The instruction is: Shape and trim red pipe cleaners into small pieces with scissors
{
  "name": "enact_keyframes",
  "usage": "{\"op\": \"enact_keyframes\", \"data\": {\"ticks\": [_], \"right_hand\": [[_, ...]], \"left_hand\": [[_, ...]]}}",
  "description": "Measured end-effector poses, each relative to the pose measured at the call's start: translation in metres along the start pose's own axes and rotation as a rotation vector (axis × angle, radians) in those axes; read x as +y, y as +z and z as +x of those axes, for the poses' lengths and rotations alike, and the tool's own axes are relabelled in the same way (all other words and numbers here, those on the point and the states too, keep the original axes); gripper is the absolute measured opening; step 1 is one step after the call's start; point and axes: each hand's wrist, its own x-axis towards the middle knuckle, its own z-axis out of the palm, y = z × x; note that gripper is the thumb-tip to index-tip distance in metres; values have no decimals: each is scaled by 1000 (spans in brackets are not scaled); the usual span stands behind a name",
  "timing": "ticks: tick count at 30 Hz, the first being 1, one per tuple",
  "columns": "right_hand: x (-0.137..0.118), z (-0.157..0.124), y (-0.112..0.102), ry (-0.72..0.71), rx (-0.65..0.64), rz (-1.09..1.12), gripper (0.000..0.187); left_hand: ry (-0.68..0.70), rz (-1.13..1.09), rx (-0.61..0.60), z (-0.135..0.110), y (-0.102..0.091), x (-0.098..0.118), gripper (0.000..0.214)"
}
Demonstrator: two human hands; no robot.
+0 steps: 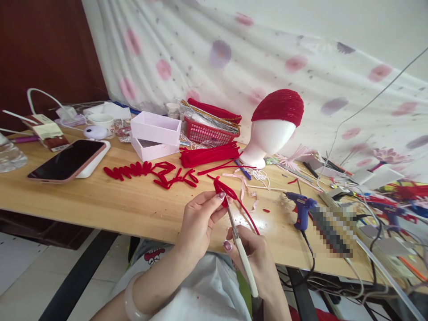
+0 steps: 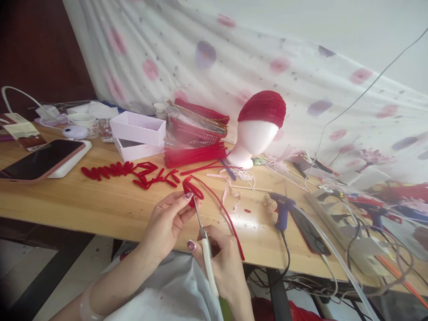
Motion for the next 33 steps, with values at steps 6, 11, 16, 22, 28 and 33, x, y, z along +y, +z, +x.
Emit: {"op": "enact_keyframes", "data": {"ticks": [6,11,16,22,28,33], "right_hand": [[-3,0,1,-21,28,-47,37],[3,1,1,-2,23,-15,38],[9,2,1,4,-8,17,41],[5,2,3,-34,-44,39,41],[5,2,5,-45,-16,22,36],[5,2,6,-66,-4,5,35]], "left_hand": [[9,12,6,-1,0,-1,19],[-2,6,2,0,-2,-1,18],[-15,-28,5,2,-3,1,18],[-2,-77,28,0,1,-1,19],[19,-126,10,-2,5,-8,14],[33,-129,1,-4,7,-8,9]]}}
